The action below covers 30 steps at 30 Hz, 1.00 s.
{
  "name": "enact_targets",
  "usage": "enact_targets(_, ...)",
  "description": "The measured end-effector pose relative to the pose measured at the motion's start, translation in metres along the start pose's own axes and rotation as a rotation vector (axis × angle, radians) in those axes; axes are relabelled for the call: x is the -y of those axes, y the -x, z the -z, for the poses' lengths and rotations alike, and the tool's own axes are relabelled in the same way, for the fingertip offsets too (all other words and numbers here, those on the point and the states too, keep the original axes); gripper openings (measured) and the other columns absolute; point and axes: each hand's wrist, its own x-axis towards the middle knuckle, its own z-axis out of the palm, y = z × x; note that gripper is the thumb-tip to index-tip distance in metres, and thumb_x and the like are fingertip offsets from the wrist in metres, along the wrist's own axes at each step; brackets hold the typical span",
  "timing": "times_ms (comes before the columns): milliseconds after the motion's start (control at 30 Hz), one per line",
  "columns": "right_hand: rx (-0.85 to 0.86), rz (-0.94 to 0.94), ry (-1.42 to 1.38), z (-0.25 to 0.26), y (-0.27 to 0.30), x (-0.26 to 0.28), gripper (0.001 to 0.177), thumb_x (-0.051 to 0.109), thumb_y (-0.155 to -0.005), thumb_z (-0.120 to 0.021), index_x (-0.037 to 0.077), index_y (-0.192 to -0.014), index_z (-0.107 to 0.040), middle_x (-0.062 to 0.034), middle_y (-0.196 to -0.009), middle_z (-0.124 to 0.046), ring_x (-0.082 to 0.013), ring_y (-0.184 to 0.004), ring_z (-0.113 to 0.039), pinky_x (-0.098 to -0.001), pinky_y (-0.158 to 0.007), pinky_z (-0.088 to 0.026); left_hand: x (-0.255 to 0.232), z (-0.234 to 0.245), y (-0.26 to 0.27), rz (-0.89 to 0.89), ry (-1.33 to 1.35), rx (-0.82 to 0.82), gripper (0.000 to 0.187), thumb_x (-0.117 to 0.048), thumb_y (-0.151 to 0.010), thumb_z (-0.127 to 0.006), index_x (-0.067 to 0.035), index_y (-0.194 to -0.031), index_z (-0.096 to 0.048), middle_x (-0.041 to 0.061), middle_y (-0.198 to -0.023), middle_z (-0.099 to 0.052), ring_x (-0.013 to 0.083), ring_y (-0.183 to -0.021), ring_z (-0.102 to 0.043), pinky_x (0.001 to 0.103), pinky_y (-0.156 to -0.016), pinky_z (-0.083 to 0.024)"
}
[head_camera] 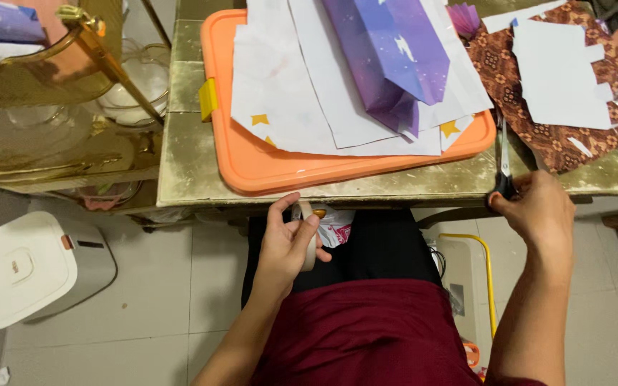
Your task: The person wraps a rectangular box with purple galaxy-patterned wrapping paper. They fold the paper around the box, smooth the edges, and secure the seams with clear tape. The person then uses scissors to cut a strip of tape. The wrapped box remains on the orange tray at the end of the clip.
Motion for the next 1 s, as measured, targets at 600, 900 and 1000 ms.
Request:
enact_targets(600, 0.856, 0.932, -0.942, 0.035, 0.034, 0.223, 0.064, 0.012, -0.089, -0.066, 0.005, -0.150, -0.048, -0.0053, -0.107, -0.072, -0.0133, -0.085, -0.071, -0.0296, -0.081, -0.058, 0.004, 0.000, -0.007, 0.078, 0.014, -0.056, 0.063, -0.012, -0.096, -0.060, -0.001, -0.151, -0.030, 0.010, -0.073, -0.062, 0.0155, -0.057, -0.062, 0.032, -0.051, -0.057)
enact_targets(900, 0.699, 1.011, -0.523, 0.046, 0.032, 0.251, 0.051, 0.011, -0.089, -0.069, 0.008, -0.138, -0.054, -0.0167, -0.101, -0.075, -0.0332, -0.091, -0.073, -0.0428, -0.078, -0.055, 0.011, 0.003, -0.006, 0.120, 0.021, -0.085, 0.063, -0.018, -0.093, -0.063, -0.001, -0.145, -0.032, 0.011, -0.068, -0.060, 0.0166, -0.045, -0.059, 0.032, -0.042, -0.054)
enact_targets(1000, 0.707, 0.986, -0.475, 0.047, 0.034, 0.251, 0.063, 0.012, -0.087, -0.067, 0.012, -0.146, -0.047, -0.0170, -0.098, -0.074, -0.0345, -0.087, -0.072, -0.0444, -0.074, -0.053, 0.012, 0.004, -0.003, 0.139, 0.024, -0.116, 0.062, -0.020, -0.092, -0.066, 0.001, -0.143, -0.035, 0.011, -0.068, -0.060, 0.0165, -0.043, -0.057, 0.032, -0.038, -0.050)
